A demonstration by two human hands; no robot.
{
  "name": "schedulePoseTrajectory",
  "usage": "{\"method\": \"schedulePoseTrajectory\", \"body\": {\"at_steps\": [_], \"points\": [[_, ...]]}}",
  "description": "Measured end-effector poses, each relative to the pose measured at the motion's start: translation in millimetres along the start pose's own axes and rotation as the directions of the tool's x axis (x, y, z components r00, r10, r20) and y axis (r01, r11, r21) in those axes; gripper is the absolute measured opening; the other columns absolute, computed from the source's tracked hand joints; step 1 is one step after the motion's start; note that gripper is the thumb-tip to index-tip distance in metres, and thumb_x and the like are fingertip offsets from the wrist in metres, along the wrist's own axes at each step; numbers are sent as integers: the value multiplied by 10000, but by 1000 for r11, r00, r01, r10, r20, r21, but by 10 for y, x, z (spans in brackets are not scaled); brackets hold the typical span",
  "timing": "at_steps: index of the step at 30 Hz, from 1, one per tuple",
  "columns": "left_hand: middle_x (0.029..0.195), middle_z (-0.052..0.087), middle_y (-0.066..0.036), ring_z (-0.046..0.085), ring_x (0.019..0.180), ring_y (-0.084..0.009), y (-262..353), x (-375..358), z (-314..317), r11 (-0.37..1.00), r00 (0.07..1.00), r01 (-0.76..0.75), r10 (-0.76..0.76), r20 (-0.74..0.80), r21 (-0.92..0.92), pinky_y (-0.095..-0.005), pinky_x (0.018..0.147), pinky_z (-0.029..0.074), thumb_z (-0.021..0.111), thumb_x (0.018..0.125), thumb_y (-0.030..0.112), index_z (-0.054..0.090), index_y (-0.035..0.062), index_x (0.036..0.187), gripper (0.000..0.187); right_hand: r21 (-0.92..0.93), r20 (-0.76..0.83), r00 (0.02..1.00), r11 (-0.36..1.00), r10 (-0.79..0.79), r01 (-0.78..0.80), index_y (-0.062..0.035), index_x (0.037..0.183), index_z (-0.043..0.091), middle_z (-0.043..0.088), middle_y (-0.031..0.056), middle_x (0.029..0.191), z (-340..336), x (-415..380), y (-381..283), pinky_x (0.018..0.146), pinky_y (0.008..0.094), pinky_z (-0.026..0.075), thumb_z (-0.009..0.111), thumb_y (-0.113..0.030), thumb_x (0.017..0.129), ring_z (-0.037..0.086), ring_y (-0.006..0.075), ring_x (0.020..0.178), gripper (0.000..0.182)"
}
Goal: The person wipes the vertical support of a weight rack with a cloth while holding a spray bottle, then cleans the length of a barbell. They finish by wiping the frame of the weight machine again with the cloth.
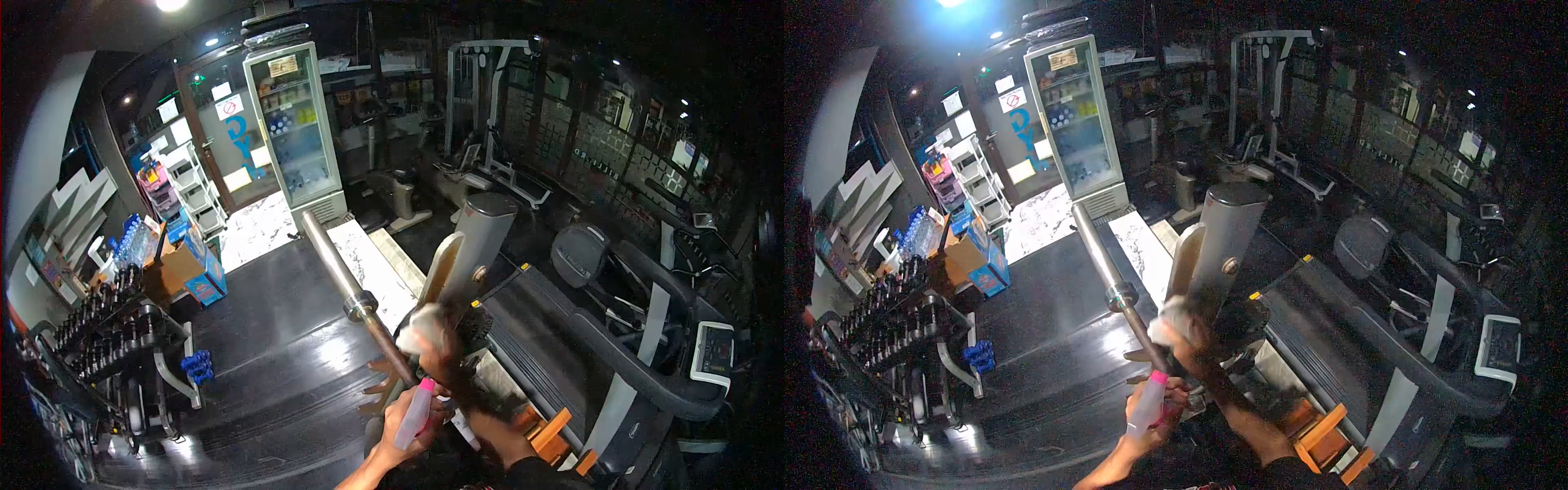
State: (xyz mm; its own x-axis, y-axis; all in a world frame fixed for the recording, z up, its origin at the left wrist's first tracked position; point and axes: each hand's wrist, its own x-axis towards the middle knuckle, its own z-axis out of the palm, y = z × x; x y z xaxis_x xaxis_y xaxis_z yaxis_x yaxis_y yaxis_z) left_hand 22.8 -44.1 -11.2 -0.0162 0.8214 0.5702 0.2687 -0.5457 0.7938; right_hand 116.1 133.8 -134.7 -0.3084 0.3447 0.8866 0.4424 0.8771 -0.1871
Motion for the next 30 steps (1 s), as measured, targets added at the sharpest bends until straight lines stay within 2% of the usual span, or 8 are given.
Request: {"method": "schedulePoseTrajectory", "body": {"at_steps": [2,10,12,15,22,24,28,30], "points": [[943,648,-119,662,795,-213,-57,-29,24,1000,999,-20,20,-31,-15,-309,701,523,667,712,-44,511,-7,1111,430,208,93,995,978,-24,4,-200,1147,610,495,174,1218,28,-287,-5,1015,511,336,634,-20,705,465,411,1141,478],[946,643,-133,657,825,-249,11,-24,10,998,1000,29,-29,-10,-56,-318,713,518,684,692,-45,519,-6,1097,439,-38,-180,981,997,-69,64,-205,1157,554,418,242,1320,-313,610,-98,995,550,344,646,21,696,428,456,1187,522],[955,642,-138,656,829,-253,-4,-33,37,993,998,50,-52,-17,-108,-319,716,517,689,694,-42,519,-8,1094,436,-70,-226,974,997,-25,10,-196,1262,484,376,249,1346,-550,1065,-164,1030,574,289,694,3,637,325,487,1260,688],[962,643,-138,655,822,-248,-23,-35,34,974,996,85,-91,-21,-211,-315,719,515,694,707,-32,517,-11,1100,431,-46,-320,943,993,90,-110,-164,1240,484,421,249,1289,-729,1554,-257,1032,545,309,602,7,723,385,489,1210,557],[964,644,-129,650,802,-234,-83,-16,-5,998,1000,-16,16,-6,-65,-307,721,510,690,715,-18,518,-13,1120,441,-194,-94,992,979,-85,66,-143,1174,555,489,187,1230,-321,474,-178,1009,507,362,551,-14,766,444,409,1191,428],[972,643,-129,649,805,-234,-84,-20,-12,999,999,-31,32,16,-35,-307,723,509,691,714,-15,519,-14,1120,442,97,121,990,993,-73,61,-151,1106,606,535,158,1187,-349,159,-185,958,485,406,594,-77,799,485,361,1158,316],[976,644,-128,650,785,-224,-90,-33,-7,999,1000,13,-13,3,-31,-298,706,511,675,729,-16,517,-14,1113,416,204,94,990,975,-107,86,-139,1126,598,542,153,1165,-405,-91,-57,931,468,425,540,-155,874,509,349,1122,259],[968,647,-124,652,768,-214,-56,-7,4,999,1000,17,-17,5,-49,-293,697,513,668,738,-14,519,-13,1104,394,341,66,975,913,214,-224,-131,1198,556,528,179,1161,-333,-278,142,913,459,430,480,-200,923,519,369,1087,293]]}}
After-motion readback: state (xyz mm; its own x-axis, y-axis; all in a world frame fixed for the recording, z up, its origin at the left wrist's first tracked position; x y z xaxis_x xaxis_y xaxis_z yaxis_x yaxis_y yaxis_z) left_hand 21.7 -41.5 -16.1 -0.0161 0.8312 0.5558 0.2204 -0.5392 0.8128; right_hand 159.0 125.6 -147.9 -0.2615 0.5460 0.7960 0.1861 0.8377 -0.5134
